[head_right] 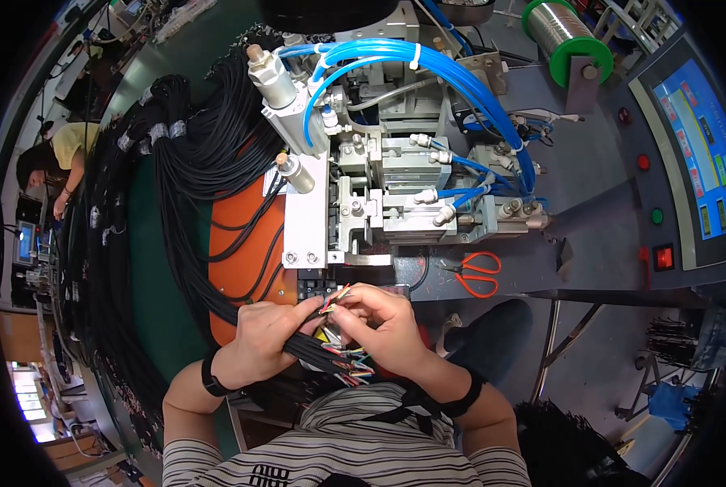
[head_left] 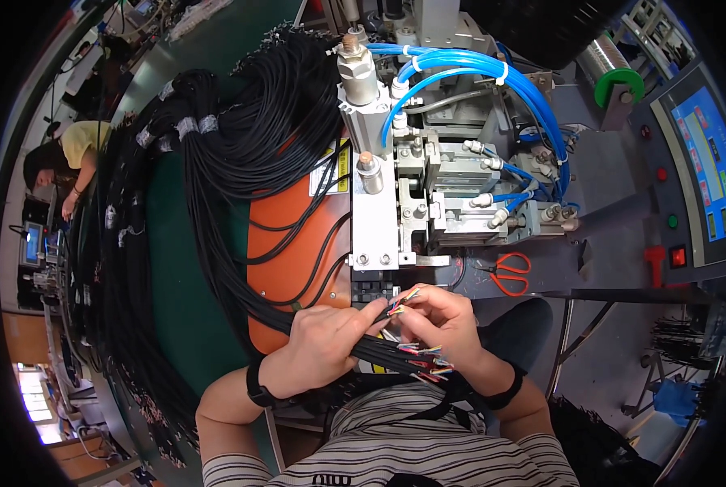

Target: The person inserts the ends of wires into a machine for processing, then removes them and sets the bundle aside before repeating the process with a new bundle.

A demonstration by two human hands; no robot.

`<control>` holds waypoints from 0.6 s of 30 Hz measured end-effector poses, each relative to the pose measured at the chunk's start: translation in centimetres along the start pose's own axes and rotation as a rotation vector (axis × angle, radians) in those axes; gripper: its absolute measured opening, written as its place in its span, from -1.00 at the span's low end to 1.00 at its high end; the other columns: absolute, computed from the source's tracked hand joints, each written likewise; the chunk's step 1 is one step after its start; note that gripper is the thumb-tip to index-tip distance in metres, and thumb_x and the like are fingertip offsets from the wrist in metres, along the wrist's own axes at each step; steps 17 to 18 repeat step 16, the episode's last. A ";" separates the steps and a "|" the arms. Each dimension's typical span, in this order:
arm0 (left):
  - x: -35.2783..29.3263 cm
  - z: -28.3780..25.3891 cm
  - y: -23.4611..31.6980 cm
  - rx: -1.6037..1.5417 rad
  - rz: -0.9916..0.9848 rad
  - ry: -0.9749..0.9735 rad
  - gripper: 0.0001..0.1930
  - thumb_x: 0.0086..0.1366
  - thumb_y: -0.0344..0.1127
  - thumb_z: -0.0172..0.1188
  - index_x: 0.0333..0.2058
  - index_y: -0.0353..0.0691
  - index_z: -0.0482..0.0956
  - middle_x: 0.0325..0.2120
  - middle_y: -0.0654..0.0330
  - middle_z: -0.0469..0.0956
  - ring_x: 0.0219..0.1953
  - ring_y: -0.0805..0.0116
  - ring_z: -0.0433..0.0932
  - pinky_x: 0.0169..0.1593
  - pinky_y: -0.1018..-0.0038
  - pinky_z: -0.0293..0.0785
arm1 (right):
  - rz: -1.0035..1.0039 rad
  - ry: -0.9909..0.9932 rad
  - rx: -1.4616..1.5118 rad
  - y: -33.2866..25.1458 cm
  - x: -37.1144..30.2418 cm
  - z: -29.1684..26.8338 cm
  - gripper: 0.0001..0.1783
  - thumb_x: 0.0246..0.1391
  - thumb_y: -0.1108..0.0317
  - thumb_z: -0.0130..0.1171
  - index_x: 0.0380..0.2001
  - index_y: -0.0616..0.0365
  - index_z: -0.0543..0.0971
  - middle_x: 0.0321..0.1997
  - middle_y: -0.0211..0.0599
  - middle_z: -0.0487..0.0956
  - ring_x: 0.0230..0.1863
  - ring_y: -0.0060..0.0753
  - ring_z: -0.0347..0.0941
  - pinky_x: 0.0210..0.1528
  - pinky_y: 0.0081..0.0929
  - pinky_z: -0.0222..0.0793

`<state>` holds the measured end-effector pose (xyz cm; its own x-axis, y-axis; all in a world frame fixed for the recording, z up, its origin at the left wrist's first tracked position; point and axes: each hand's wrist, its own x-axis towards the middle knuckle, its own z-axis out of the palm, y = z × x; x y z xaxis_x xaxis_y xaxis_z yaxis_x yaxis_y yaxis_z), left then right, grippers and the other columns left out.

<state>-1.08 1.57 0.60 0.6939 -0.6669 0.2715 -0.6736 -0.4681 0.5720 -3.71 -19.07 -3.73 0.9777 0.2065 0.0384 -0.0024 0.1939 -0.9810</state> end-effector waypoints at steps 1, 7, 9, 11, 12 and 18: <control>0.0 0.2 -0.3 0.015 0.036 0.033 -0.62 0.06 -0.53 0.33 -0.09 -0.30 0.55 -0.55 0.15 0.56 -0.61 0.19 0.54 -0.52 0.41 0.43 | 0.081 -0.007 0.193 -0.4 0.0 0.0 -0.83 0.18 0.64 0.08 -0.16 0.36 0.56 -0.28 -0.27 0.55 -0.49 -0.66 0.46 -0.49 -0.72 0.35; 0.5 -0.2 -1.7 -0.330 0.057 0.011 -0.69 0.13 -0.48 0.34 -0.13 -0.33 0.56 -0.65 0.19 0.52 -0.66 0.24 0.53 -0.50 0.48 0.43 | 0.234 -0.227 0.579 -0.6 0.6 -1.4 -0.80 0.17 0.65 0.09 -0.13 0.31 0.57 -0.24 -0.20 0.53 -0.43 -0.55 0.50 -0.42 -0.69 0.40; 0.5 -0.6 -1.8 -0.414 0.062 -0.068 -0.72 0.13 -0.50 0.33 -0.15 -0.35 0.57 -0.62 0.17 0.55 -0.63 0.25 0.55 -0.47 0.48 0.44 | 0.105 -0.195 0.498 0.0 0.6 -1.1 -0.80 0.17 0.61 0.13 -0.12 0.30 0.57 -0.21 -0.22 0.54 -0.41 -0.58 0.51 -0.41 -0.70 0.40; 0.9 -0.3 -1.4 -0.396 0.053 -0.043 -0.72 0.14 -0.50 0.33 -0.15 -0.34 0.57 -0.59 0.16 0.56 -0.62 0.25 0.57 -0.46 0.47 0.45 | -0.143 -0.134 0.328 0.7 0.6 -0.4 -0.78 0.18 0.54 0.21 -0.10 0.27 0.59 -0.15 -0.27 0.55 -0.37 -0.63 0.52 -0.39 -0.71 0.41; 1.2 -0.1 -1.1 -0.378 0.045 -0.016 -0.73 0.15 -0.49 0.33 -0.15 -0.33 0.57 -0.57 0.14 0.58 -0.60 0.24 0.58 -0.44 0.46 0.46 | -0.144 -0.131 0.328 0.9 0.4 -0.1 -0.78 0.18 0.54 0.21 -0.10 0.27 0.59 -0.15 -0.27 0.55 -0.37 -0.63 0.52 -0.39 -0.71 0.41; 0.6 0.6 -0.2 0.004 0.053 0.000 -0.67 0.17 -0.38 0.35 -0.07 -0.20 0.57 -0.45 0.05 0.62 -0.49 0.17 0.62 -0.41 0.43 0.49 | -0.320 0.238 -0.215 1.2 0.0 2.0 -0.72 0.16 0.54 0.22 -0.05 0.16 0.60 -0.09 -0.27 0.53 -0.25 -0.34 0.58 -0.30 -0.61 0.50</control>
